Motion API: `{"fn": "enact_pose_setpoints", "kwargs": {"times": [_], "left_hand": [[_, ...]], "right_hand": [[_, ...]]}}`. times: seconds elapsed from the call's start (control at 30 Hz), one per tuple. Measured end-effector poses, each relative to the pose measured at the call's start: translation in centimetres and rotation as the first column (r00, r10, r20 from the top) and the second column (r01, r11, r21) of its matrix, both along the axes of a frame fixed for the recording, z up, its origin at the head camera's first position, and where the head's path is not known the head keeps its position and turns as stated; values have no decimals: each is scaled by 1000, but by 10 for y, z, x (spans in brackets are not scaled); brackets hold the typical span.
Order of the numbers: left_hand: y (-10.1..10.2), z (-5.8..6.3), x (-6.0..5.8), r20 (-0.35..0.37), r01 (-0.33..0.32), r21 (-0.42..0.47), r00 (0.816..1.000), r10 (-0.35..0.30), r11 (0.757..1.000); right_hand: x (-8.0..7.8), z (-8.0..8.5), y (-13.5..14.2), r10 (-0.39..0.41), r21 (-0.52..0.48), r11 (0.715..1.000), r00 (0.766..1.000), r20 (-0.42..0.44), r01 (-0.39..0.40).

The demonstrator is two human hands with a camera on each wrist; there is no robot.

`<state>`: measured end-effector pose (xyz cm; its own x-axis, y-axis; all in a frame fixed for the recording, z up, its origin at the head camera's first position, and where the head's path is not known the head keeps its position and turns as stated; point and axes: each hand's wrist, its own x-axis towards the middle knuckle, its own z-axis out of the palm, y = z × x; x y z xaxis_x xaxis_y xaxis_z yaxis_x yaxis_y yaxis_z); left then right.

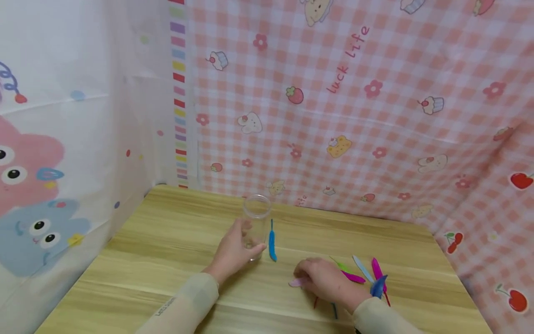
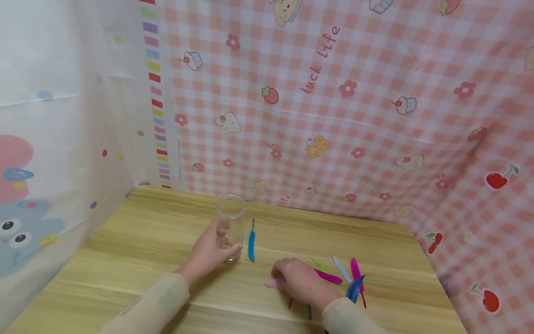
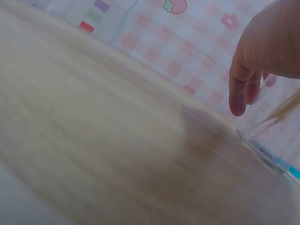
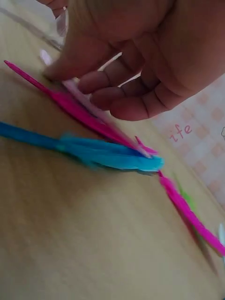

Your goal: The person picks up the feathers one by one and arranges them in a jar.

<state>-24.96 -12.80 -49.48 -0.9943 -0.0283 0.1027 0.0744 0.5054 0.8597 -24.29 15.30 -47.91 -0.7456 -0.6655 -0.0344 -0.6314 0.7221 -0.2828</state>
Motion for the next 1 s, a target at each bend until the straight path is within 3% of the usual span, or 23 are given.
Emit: {"fn": "enact_pose_setpoints", "kwargs": {"times": [0.4,0.6,0.77,1.0], "left_hand": [[-1,2,0,-4,7,20,1000,-7,1000],[-1,1,0,-5,18,12,1000,-17,1000],[-1,3,0,-5,5,3,1000,-5,1000],[0,2,-1,-14,8,-3,1000,-8,1000]], "right_hand": [[3,-7,-7,-54,20,998,993,107,52],[6,-2,3,-133,17,991,990,57,132],[6,0,6,-108,3,994,993,57,108],[9,-7,0,-127,61,991,983,131,120]]}}
